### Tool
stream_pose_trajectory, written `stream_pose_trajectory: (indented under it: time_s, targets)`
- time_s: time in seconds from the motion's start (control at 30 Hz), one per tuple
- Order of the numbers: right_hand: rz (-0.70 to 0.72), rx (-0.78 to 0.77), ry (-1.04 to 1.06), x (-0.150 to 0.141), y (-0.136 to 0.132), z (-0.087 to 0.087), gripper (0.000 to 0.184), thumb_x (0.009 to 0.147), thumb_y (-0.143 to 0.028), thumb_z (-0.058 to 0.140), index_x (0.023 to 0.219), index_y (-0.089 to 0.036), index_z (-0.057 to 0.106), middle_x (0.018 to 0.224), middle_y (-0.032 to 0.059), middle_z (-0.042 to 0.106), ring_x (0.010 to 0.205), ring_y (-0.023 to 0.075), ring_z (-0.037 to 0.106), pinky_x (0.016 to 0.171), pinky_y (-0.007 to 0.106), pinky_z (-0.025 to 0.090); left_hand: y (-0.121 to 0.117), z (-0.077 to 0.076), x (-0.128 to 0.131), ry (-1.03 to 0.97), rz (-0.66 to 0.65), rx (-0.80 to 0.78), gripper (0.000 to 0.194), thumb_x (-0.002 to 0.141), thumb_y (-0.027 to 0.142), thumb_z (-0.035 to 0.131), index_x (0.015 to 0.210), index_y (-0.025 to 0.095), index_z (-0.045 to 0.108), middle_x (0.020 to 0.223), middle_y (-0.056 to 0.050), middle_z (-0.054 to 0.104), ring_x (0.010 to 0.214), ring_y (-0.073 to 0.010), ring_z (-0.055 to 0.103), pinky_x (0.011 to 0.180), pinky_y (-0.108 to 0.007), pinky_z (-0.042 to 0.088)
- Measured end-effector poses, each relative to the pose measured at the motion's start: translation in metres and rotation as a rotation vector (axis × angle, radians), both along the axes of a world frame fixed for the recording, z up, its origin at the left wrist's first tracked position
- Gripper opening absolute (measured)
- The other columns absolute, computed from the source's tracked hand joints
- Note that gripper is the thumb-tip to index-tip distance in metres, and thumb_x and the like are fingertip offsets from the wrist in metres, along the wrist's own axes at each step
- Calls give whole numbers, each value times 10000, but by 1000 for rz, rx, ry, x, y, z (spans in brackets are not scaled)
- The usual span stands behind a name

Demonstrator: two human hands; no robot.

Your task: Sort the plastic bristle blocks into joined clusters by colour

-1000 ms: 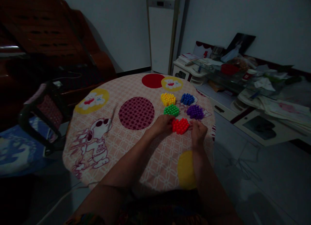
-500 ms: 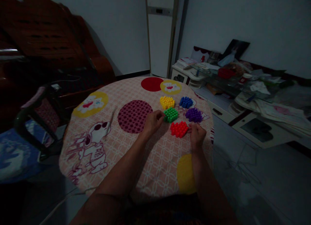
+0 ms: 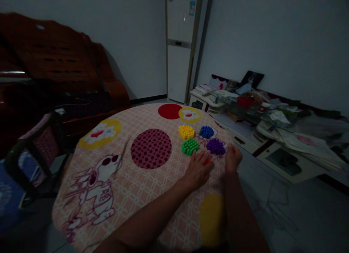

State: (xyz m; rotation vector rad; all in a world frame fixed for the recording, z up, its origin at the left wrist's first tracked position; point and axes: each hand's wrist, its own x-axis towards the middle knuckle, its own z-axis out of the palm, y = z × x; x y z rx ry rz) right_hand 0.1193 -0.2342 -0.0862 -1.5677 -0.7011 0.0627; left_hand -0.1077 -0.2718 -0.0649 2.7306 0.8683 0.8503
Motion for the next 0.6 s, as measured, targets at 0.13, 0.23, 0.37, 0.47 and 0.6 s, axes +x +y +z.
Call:
stream_pose_trajectory:
  time_s: [0.13,0.23,0.37,0.47,0.6]
  targets:
    - [214,-38,85,1,31,-4,511,730,-625,612,883,-152,732,830,51,744,867,247,658,796,373,512,17,-5,-2,31,134,13,302,953,262,577,1233,288,688,1545,-133,516,1478,-374,380,1197,-718,238]
    - [454,-106,156,-22,50,-2,523,675,-631,679,880,-157,760,870,54,765,905,252,677,840,377,522,41,0,-21,-24,342,-56,292,949,306,595,1221,300,700,1547,-129,511,1450,-392,406,1177,-721,264]
    - [671,-165,268,-78,72,3,514,669,-620,706,930,-185,788,967,58,784,975,264,688,929,397,525,84,5,-66,-136,556,-161,375,894,279,644,1265,251,692,1547,-143,499,1431,-366,445,1189,-575,361]
    - [817,-187,313,-131,85,4,506,677,-617,724,960,-203,787,1018,66,783,1043,276,684,992,426,521,122,3,-107,-261,625,-284,523,875,240,627,1393,175,612,1489,-187,556,1396,-352,500,1184,-526,392]
    - [1064,-235,386,-208,87,9,611,743,-631,690,1200,-228,731,1154,78,749,1075,290,676,868,447,594,159,3,-157,-514,664,-510,591,895,333,605,1450,140,544,1489,-176,577,1376,-312,542,1193,-486,396]
